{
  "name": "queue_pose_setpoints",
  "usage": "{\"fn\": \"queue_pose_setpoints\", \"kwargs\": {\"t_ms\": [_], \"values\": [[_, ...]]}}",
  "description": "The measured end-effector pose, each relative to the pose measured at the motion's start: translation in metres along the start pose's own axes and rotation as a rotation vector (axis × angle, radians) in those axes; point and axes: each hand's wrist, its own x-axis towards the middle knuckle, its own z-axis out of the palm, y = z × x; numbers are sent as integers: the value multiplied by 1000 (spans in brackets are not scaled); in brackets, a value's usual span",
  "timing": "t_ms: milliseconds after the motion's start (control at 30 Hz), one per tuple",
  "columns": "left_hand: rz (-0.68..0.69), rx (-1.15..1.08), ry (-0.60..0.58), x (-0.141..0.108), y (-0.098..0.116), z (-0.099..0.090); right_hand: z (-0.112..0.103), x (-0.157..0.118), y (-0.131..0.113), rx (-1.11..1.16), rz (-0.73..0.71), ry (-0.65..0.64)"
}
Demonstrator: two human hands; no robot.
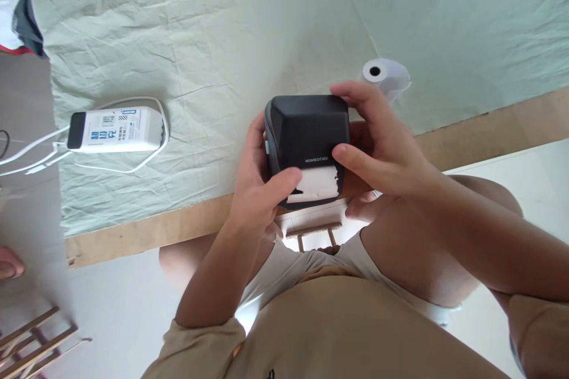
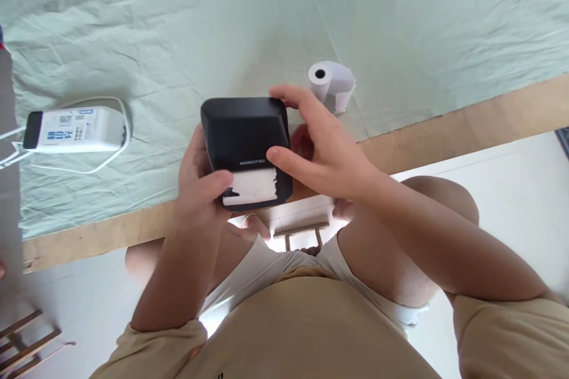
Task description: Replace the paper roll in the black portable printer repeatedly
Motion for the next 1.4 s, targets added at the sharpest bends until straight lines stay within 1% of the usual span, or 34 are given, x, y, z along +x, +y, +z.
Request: {"fn": "queue_pose_setpoints", "kwargs": {"t_ms": [33, 100, 167, 267, 367, 433, 567, 667, 767, 900, 933, 1000, 1100, 1167, 1200, 1300, 1400], "values": [[1, -12, 46, -1, 1, 2, -1, 0, 0, 32, 24, -39], [-55, -14, 73, -2, 3, 7, -3, 2, 1, 52, 26, -89], [-78, -3, 71, -1, 4, 8, -5, 6, 2, 23, 20, -113], [-95, 4, 71, 2, 4, 6, -5, 11, 2, 11, 57, -135], [-99, -17, 100, 7, 4, 5, -1, 15, -1, 47, 122, -128], [-73, -56, 132, 10, 3, 7, 2, 17, -3, 64, 149, -100], [-73, -150, 201, 13, 2, 11, 3, 15, -7, 106, 154, -53], [-52, -185, 231, 14, -1, 9, 0, 10, -8, 125, 127, -10], [-15, -201, 217, 15, -2, 7, -6, 6, -8, 70, 42, 8], [-52, -226, 188, 14, 1, 8, -11, 3, -11, -24, -14, 1], [-61, -227, 191, 14, 2, 9, -12, 3, -13, -46, -30, 12], [-74, -209, 208, 13, 3, 10, -11, 4, -17, -96, -121, 79], [-94, -149, 244, 12, 1, 9, -5, 4, -24, -160, -274, 284], [-104, -116, 260, 12, 0, 8, -1, 4, -27, -155, -286, 396], [-104, -108, 265, 13, -1, 7, 1, 5, -27, -153, -262, 432], [-109, -99, 270, 13, 0, 7, 4, 9, -29, -205, -226, 470], [-141, -87, 262, 12, 1, 8, 3, 15, -31, -410, -294, 405]]}}
